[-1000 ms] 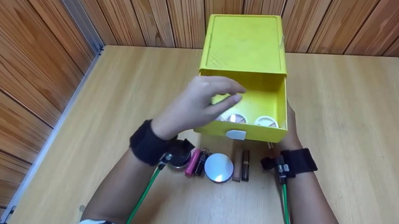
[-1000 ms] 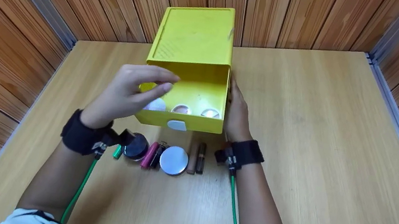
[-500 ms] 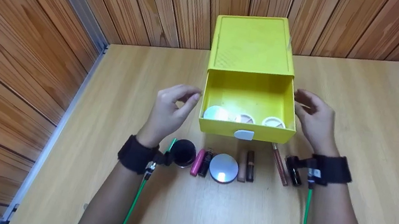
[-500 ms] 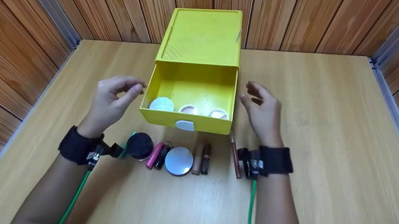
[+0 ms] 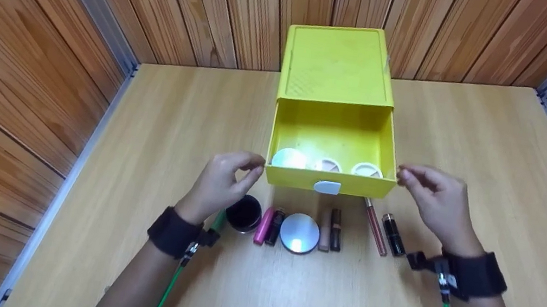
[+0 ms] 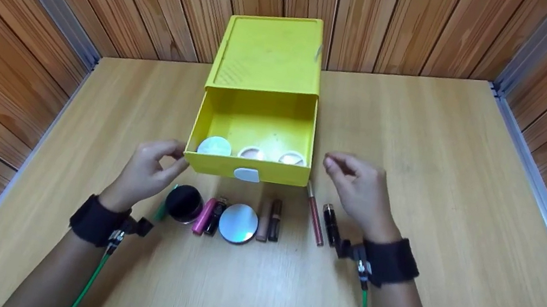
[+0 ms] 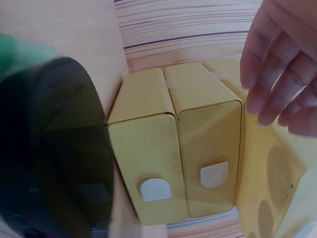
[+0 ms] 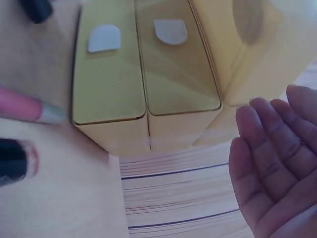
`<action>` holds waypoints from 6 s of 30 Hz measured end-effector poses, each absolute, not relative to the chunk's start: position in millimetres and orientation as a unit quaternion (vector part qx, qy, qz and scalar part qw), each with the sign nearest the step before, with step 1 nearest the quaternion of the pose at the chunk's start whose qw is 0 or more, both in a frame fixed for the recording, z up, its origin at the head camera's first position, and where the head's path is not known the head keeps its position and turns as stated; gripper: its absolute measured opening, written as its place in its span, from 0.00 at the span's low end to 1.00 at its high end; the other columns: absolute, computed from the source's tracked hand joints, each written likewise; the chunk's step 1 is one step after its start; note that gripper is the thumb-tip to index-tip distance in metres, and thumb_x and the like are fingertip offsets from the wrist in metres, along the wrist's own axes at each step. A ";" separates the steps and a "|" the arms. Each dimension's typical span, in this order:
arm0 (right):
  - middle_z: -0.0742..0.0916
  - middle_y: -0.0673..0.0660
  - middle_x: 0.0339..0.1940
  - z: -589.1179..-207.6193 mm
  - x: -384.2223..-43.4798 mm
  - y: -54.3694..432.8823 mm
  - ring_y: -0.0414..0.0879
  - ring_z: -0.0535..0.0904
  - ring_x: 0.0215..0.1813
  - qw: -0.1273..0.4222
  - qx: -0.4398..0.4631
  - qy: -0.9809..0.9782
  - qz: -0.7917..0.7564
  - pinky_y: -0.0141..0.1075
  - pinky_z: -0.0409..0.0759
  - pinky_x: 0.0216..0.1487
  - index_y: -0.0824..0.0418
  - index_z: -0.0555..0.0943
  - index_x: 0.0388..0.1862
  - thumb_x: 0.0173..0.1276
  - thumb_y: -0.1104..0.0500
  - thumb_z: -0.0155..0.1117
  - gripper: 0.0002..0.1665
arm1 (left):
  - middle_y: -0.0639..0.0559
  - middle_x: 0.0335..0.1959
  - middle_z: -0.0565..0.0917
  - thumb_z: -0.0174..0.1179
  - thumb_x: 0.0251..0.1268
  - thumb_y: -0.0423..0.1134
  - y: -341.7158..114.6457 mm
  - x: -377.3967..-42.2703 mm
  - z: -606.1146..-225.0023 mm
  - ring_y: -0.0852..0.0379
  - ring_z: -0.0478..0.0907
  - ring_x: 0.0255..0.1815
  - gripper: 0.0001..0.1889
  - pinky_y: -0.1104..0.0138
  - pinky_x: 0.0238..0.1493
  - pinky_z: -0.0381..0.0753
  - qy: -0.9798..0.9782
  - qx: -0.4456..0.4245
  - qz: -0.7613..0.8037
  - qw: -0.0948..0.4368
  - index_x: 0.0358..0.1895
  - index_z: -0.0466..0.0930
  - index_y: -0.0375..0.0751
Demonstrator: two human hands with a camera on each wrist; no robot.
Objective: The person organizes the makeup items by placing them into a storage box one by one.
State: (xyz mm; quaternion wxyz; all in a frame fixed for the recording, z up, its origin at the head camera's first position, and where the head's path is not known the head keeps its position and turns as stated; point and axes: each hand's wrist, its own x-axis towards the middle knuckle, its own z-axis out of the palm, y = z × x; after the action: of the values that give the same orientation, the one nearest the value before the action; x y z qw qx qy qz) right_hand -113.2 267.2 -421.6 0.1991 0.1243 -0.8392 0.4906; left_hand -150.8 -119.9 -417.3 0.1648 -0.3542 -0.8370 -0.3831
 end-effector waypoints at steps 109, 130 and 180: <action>0.88 0.58 0.27 -432.1 -184.4 217.5 0.44 0.83 0.26 0.277 0.197 -0.862 0.377 0.18 0.75 0.30 0.66 0.86 0.31 0.61 0.62 0.73 0.07 | 0.55 0.29 0.86 0.59 0.71 0.48 -90.3 -235.7 -394.1 0.63 0.82 0.31 0.15 0.71 0.37 0.80 -0.882 -0.300 -0.310 0.189 0.33 0.87 0.42; 0.89 0.54 0.36 -440.7 -194.2 178.9 0.45 0.85 0.35 0.237 0.201 -0.865 0.394 0.35 0.82 0.36 0.62 0.88 0.39 0.62 0.59 0.72 0.09 | 0.54 0.29 0.86 0.59 0.70 0.47 -90.6 -234.8 -392.2 0.62 0.81 0.30 0.14 0.70 0.37 0.80 -0.882 -0.291 -0.324 0.179 0.33 0.87 0.41; 0.88 0.53 0.39 -452.6 -82.7 177.1 0.42 0.84 0.36 0.240 0.261 -0.855 0.378 0.29 0.81 0.32 0.62 0.86 0.44 0.57 0.67 0.74 0.14 | 0.52 0.34 0.86 0.65 0.65 0.45 -110.4 -243.5 -378.9 0.60 0.81 0.33 0.12 0.68 0.39 0.81 -0.866 -0.276 -0.393 0.138 0.39 0.86 0.38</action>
State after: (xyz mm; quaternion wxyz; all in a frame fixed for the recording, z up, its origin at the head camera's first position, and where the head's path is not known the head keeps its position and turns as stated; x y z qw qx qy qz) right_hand -82.7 177.1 -452.6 0.2397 0.2612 -0.8554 0.3776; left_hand -243.5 -110.4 -378.9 0.1381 -0.2758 -0.8663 -0.3929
